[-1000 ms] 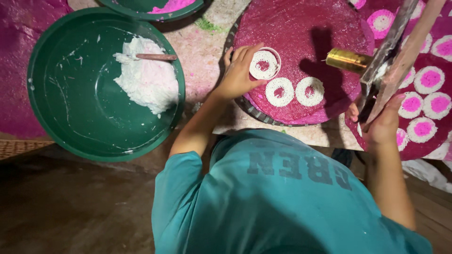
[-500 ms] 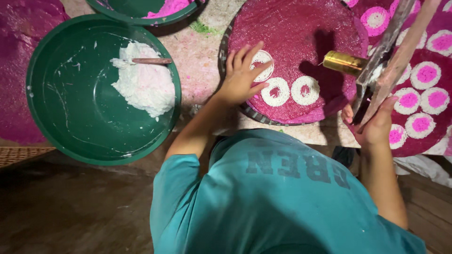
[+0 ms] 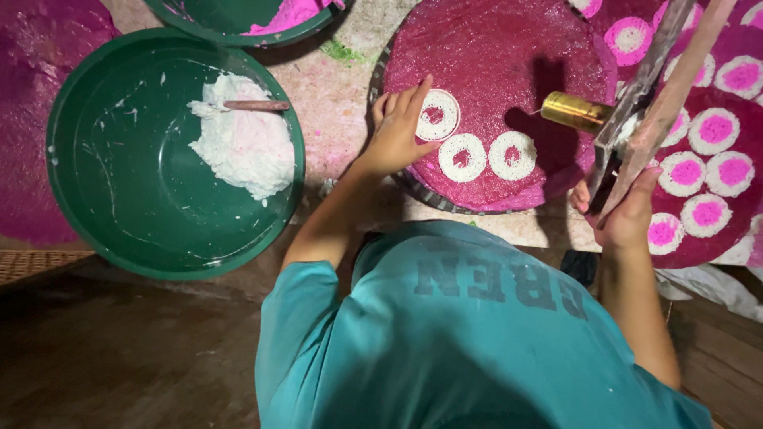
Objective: The person uses a handheld extruder to pipe white paste into circular shapes on a pink glittery mat. They then scoop pink powder from a green bowl and sprinkle it into the center of each white circle, repeating the process across multiple units.
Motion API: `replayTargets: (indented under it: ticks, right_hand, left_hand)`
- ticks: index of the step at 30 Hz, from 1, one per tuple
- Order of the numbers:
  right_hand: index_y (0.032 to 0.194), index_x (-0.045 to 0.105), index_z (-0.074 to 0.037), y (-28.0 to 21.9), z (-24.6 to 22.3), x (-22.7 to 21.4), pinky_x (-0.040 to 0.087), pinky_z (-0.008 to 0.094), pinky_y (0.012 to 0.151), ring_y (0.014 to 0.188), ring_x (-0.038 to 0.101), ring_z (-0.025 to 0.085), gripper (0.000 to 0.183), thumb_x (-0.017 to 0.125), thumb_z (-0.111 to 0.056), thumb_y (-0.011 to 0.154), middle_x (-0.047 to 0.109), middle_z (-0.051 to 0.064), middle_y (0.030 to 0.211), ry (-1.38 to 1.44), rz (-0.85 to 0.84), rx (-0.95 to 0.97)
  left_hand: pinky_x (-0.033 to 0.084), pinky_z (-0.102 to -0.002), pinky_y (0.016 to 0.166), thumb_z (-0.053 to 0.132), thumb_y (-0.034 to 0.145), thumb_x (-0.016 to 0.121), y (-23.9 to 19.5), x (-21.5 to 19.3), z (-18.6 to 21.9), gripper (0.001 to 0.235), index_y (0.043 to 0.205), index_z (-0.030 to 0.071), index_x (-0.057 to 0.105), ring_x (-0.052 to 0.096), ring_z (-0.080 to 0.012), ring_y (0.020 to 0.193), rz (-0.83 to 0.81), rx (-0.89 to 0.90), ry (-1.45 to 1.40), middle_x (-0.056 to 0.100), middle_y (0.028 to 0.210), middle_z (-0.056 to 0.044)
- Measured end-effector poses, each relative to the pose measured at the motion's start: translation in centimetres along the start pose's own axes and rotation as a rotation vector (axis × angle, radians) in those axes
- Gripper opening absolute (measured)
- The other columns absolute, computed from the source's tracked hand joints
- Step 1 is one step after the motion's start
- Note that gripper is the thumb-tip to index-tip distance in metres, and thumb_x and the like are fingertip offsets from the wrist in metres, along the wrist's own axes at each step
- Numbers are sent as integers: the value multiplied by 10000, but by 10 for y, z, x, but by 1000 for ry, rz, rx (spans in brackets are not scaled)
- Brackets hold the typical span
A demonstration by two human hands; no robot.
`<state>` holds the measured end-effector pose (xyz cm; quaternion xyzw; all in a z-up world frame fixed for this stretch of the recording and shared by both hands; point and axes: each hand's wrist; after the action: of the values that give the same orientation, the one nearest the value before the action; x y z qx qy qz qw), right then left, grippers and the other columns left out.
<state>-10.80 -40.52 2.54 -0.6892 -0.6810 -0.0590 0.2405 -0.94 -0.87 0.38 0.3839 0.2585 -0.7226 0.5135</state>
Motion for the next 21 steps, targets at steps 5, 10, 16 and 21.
replayTargets:
  ticks: [5,10,16,21]
  right_hand:
    - [1147,483,-68,2,7,-11,394,377,697,680,455,215,808,354,-856,1019,453,66,817,4,-60,-16]
    - [1159,505,-85,8,6,-9,404,372,697,722,484,207,729,496,-795,994,485,58,863,38,-134,-37]
    - [1043,621,-54,4,-55,35,477,359,646,735,586,205,625,726,-647,876,591,70,873,-667,-337,-364]
    - [786,634,-36,-13,-145,97,431,431,556,602,551,306,578,775,-594,731,539,100,698,-1300,-699,-1030]
  left_hand:
    - [146,-560,1238,464,772,937,27,-9,-15,1276,1656,114,87,343,-311,1498,86,5,-162,469,1569,-150]
    - [110,-557,1190,528,608,999,97,-30,10,1429,1600,108,60,302,-387,1443,47,-6,-36,416,1548,-195]
    - [109,-555,1292,436,829,876,72,-41,116,742,1370,58,538,449,-326,1462,-130,482,130,639,1336,-181]
    - [464,-411,877,326,763,746,-14,-86,184,349,1062,159,683,649,-315,993,-401,508,-174,729,980,-97]
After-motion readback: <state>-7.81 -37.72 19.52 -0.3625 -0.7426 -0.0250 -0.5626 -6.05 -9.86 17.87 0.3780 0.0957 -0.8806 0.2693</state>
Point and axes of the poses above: each hand's wrist, its own y-axis towards the middle knuckle, its own x-axis out of the palm, z = x × y
